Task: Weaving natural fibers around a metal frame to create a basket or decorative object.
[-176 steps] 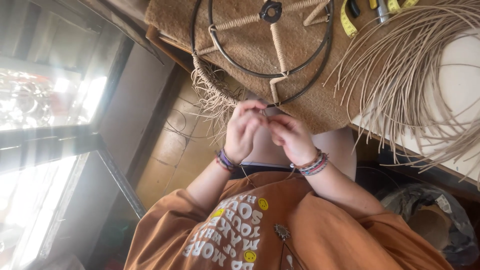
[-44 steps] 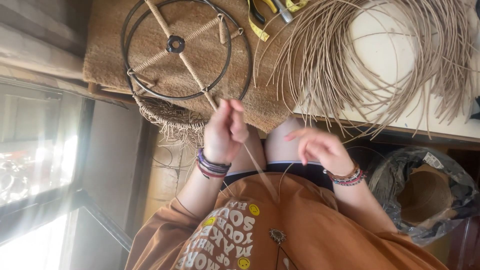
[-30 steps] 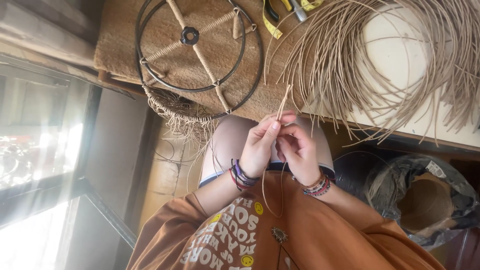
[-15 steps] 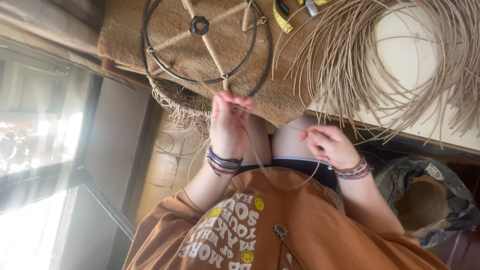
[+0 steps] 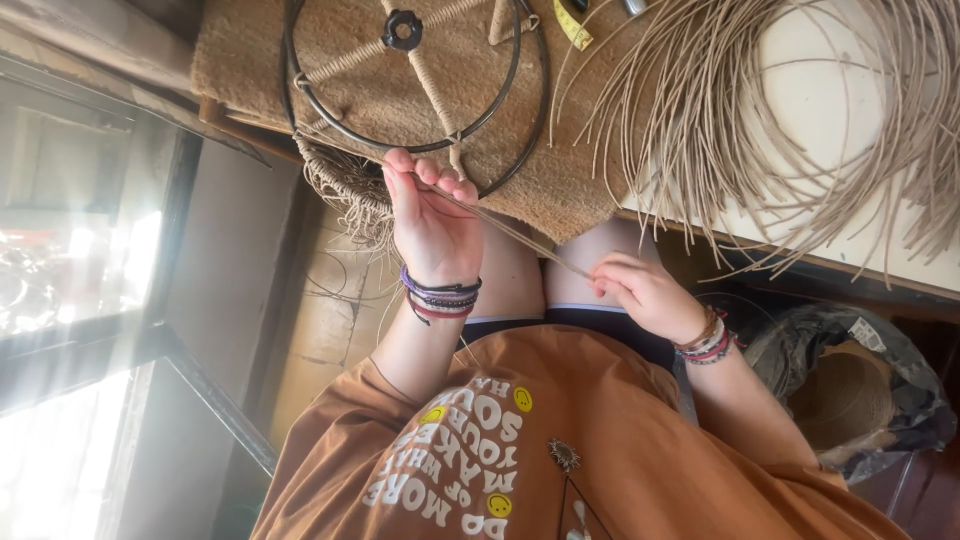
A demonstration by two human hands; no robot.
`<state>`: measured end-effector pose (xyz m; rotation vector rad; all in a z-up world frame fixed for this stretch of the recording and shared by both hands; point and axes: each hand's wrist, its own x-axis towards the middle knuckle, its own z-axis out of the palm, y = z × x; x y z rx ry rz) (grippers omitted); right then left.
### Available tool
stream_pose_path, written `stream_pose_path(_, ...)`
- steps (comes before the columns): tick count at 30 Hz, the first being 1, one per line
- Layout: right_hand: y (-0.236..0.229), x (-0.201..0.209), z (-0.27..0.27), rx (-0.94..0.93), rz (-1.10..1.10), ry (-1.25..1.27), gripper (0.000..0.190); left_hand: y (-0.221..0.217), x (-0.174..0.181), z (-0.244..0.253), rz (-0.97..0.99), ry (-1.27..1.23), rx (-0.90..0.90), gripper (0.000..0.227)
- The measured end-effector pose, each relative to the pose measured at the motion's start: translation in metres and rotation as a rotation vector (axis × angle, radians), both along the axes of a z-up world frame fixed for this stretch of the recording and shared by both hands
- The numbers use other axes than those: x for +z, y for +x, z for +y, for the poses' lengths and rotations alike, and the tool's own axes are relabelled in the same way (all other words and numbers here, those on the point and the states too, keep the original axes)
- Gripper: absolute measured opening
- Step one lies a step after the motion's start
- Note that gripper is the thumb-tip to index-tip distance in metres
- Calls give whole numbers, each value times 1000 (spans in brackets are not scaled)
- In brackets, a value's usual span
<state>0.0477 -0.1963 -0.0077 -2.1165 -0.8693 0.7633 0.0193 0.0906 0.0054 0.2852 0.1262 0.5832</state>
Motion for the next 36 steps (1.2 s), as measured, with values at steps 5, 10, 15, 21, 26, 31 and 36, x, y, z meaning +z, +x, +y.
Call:
stream_pose_path(5, -17, -7, 4, -75, -91, -37, 27, -2, 4, 11, -26, -4, 17, 19)
stream_pose_path(10, -20, -8, 3, -95, -142, 138, 22, -18, -24, 34, -260, -64, -94, 27)
stream_pose_path(15, 4, -4, 19, 50, -102, 516, 30, -53, -57, 31, -505, 215, -460, 48)
stream_pose_path(21, 21, 12, 126, 5, -226, 544, 19, -75, -71, 7, 759, 1769, -122, 69)
stream_pose_path(26, 32, 6, 168, 39, -99, 596, 16, -78, -115, 18, 717, 1854, 81, 70)
stream_pose_path(31, 30, -9, 188, -82, 0, 472, 26, -78, -124, 24, 650, 2009, 313, 62)
stream_pose_path(36, 20, -27, 202, -28, -764, -165, 11, -58, -180, 18, 694, 2131, 354, 63)
